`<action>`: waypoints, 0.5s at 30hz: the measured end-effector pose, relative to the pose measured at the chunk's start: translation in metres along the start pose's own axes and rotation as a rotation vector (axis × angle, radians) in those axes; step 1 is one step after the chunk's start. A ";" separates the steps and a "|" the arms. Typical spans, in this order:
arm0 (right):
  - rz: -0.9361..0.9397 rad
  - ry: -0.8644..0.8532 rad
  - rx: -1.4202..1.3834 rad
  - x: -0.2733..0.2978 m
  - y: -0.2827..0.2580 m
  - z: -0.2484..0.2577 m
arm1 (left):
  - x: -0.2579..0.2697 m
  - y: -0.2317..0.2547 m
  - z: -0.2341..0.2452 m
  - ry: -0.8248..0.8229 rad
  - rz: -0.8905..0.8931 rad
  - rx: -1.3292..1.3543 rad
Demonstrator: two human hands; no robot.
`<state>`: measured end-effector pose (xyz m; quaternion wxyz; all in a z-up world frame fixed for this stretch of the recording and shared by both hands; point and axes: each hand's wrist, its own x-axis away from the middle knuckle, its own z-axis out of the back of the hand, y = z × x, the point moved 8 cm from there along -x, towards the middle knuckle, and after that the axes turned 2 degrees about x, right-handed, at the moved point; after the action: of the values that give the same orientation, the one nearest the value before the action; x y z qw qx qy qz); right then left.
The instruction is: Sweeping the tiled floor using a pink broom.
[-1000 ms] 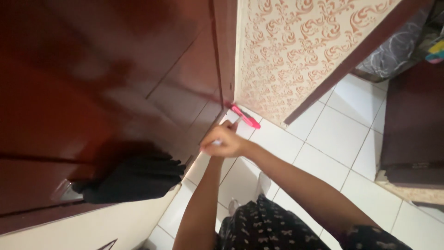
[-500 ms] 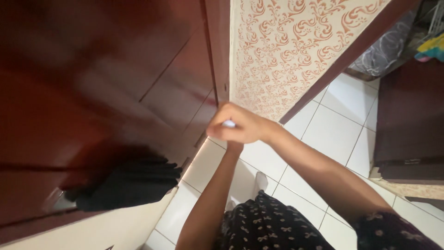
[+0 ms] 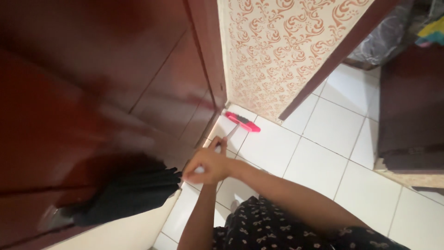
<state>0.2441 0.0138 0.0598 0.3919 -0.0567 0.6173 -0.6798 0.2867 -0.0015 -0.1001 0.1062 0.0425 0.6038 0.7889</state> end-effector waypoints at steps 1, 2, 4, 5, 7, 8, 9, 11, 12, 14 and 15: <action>0.007 0.000 -0.004 -0.004 -0.010 -0.005 | 0.004 0.016 0.008 0.024 -0.004 -0.005; 0.015 -0.033 0.038 -0.006 -0.021 -0.013 | 0.012 0.032 0.015 0.045 -0.004 -0.009; 0.028 -0.066 0.079 -0.011 -0.041 -0.023 | 0.022 0.059 0.027 0.091 -0.008 -0.014; 0.016 -0.094 0.119 -0.013 -0.050 -0.027 | 0.025 0.071 0.032 0.114 -0.014 -0.015; 0.003 -0.130 0.153 -0.017 -0.068 -0.026 | 0.035 0.089 0.040 0.166 -0.016 -0.014; 0.019 -0.107 0.182 -0.021 -0.080 -0.020 | 0.040 0.095 0.045 0.188 -0.015 -0.015; 0.035 -0.083 0.211 -0.025 -0.091 -0.014 | 0.044 0.101 0.050 0.211 -0.014 -0.017; 0.037 -0.101 0.284 -0.023 -0.083 -0.008 | 0.039 0.108 0.057 0.255 -0.029 -0.012; 0.029 -0.117 0.356 -0.020 -0.079 -0.004 | 0.039 0.113 0.054 0.274 -0.034 -0.004; -0.016 -0.086 0.313 -0.009 -0.039 0.003 | 0.025 0.103 0.046 0.257 -0.016 -0.072; -0.057 -0.053 0.265 -0.004 -0.018 0.010 | 0.018 0.098 0.040 0.241 0.002 -0.146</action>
<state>0.2438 0.0070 0.0794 0.3927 -0.0400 0.5096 -0.7645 0.2659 0.0160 0.0041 0.0348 -0.0598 0.5532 0.8302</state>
